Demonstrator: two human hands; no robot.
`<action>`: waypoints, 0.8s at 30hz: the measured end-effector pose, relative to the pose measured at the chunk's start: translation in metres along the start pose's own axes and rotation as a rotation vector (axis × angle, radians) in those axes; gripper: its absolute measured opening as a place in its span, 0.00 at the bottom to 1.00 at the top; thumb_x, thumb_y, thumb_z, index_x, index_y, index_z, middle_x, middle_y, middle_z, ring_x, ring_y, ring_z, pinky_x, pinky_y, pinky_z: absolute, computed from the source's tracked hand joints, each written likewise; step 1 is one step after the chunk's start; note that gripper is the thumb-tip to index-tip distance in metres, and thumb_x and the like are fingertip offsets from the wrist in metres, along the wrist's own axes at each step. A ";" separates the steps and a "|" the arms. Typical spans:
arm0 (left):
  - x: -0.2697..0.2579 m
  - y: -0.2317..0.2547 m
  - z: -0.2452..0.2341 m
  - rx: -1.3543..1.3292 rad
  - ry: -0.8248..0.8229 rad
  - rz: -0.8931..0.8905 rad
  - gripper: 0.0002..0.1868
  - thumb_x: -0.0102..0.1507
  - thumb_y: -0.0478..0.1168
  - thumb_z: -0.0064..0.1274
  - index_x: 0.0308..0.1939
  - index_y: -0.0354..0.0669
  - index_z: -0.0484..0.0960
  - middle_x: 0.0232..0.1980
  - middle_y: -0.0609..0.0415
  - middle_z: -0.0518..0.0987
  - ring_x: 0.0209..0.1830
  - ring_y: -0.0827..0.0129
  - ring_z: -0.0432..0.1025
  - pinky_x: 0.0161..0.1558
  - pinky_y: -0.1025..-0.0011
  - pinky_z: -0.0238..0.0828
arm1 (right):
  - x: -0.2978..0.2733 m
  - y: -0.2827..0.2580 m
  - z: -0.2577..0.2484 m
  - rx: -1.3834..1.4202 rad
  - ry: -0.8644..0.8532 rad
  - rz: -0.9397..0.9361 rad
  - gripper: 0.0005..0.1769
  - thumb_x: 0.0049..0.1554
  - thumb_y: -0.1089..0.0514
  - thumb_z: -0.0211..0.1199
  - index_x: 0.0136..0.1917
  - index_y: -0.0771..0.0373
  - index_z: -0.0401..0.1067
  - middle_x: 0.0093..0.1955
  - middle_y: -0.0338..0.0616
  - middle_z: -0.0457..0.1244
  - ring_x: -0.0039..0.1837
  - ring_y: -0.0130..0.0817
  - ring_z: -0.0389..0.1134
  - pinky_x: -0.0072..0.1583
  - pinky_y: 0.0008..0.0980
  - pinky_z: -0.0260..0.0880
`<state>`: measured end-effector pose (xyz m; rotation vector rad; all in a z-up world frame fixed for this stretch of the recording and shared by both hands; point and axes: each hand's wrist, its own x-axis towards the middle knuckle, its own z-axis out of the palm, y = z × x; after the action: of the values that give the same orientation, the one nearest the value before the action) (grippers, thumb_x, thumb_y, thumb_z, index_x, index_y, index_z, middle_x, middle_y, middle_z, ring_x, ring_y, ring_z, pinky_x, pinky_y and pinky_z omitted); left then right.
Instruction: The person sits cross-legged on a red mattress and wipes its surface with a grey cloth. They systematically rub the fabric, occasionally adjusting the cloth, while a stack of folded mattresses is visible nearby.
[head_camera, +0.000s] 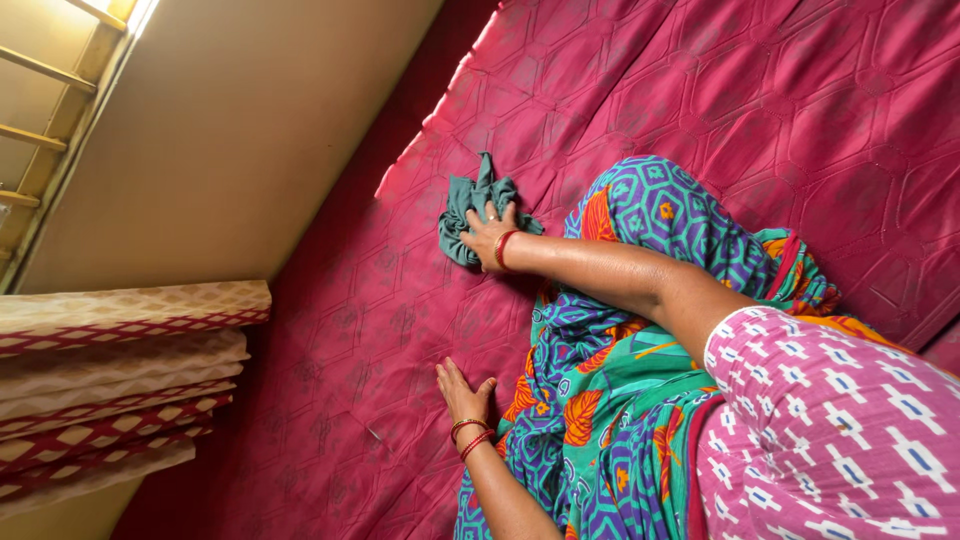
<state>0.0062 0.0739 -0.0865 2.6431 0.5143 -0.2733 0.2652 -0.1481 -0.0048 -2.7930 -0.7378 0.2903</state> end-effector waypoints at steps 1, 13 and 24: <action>-0.002 -0.002 0.001 -0.011 0.013 0.001 0.63 0.51 0.49 0.72 0.79 0.42 0.46 0.83 0.37 0.43 0.82 0.43 0.40 0.78 0.58 0.42 | -0.002 -0.008 -0.005 -0.028 0.041 -0.036 0.31 0.52 0.52 0.64 0.69 0.50 0.66 0.76 0.58 0.50 0.74 0.73 0.48 0.62 0.87 0.45; -0.002 0.049 -0.023 0.196 -0.108 -0.195 0.63 0.51 0.45 0.72 0.80 0.43 0.44 0.81 0.35 0.46 0.82 0.40 0.42 0.79 0.58 0.41 | 0.035 0.148 -0.122 0.137 -0.032 -0.010 0.27 0.56 0.48 0.65 0.65 0.63 0.70 0.64 0.62 0.66 0.66 0.59 0.68 0.65 0.54 0.69; 0.110 0.315 -0.005 0.286 0.012 0.143 0.48 0.62 0.60 0.56 0.80 0.61 0.49 0.85 0.45 0.37 0.82 0.35 0.31 0.64 0.24 0.48 | 0.088 0.218 -0.074 0.338 -0.286 0.138 0.43 0.52 0.34 0.67 0.72 0.60 0.63 0.74 0.60 0.58 0.76 0.58 0.57 0.74 0.60 0.53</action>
<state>0.2321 -0.1537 0.0063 2.9432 0.3057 -0.3071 0.4581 -0.3006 -0.0060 -2.5078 -0.4963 0.7757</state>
